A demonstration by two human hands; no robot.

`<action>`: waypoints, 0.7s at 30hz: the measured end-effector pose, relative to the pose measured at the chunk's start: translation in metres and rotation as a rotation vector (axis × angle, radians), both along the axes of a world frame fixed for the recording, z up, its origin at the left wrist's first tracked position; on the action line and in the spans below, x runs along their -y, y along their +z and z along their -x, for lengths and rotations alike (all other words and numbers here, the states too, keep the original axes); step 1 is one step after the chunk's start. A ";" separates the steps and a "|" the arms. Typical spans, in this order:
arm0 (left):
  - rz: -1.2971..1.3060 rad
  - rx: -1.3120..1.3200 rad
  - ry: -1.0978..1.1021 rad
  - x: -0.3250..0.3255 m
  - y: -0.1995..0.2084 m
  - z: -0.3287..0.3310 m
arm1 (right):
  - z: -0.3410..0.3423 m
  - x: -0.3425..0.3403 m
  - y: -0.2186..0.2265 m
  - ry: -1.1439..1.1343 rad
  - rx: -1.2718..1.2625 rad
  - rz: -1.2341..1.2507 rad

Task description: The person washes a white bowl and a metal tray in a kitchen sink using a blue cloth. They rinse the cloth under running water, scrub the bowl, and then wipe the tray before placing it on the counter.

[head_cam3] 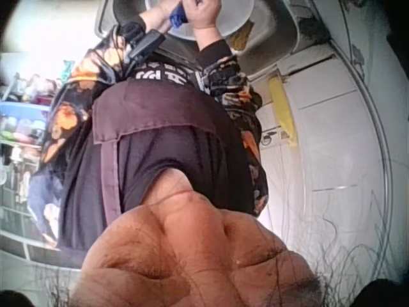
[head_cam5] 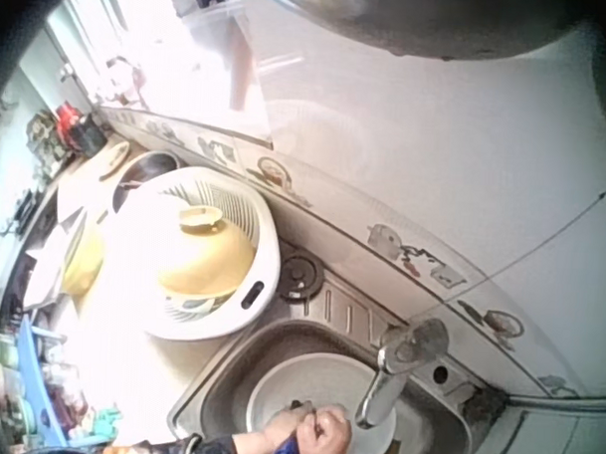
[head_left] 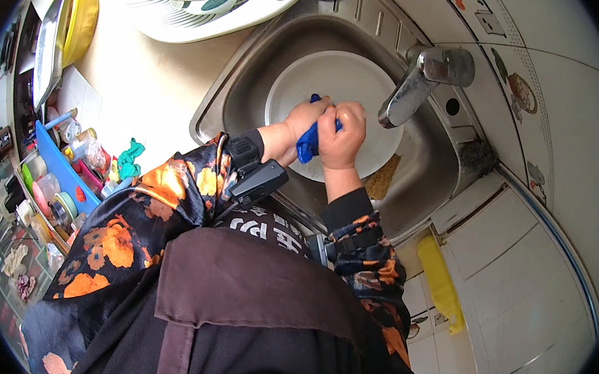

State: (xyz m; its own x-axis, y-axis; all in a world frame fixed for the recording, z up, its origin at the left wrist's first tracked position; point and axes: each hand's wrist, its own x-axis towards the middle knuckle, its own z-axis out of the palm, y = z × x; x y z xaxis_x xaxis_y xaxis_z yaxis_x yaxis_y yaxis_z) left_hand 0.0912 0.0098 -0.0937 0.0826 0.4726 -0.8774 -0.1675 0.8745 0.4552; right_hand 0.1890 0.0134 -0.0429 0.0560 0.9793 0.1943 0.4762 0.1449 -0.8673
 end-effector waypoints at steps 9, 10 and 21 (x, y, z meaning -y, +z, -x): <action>-0.214 -0.083 -0.112 -0.030 0.029 0.027 | -0.059 0.012 -0.044 0.080 0.650 0.212; -0.198 -0.066 -0.120 -0.031 0.031 0.031 | -0.053 0.022 -0.043 0.096 0.739 0.241; -0.183 -0.388 -0.450 0.007 -0.014 0.030 | -0.041 0.056 -0.073 0.319 0.899 0.199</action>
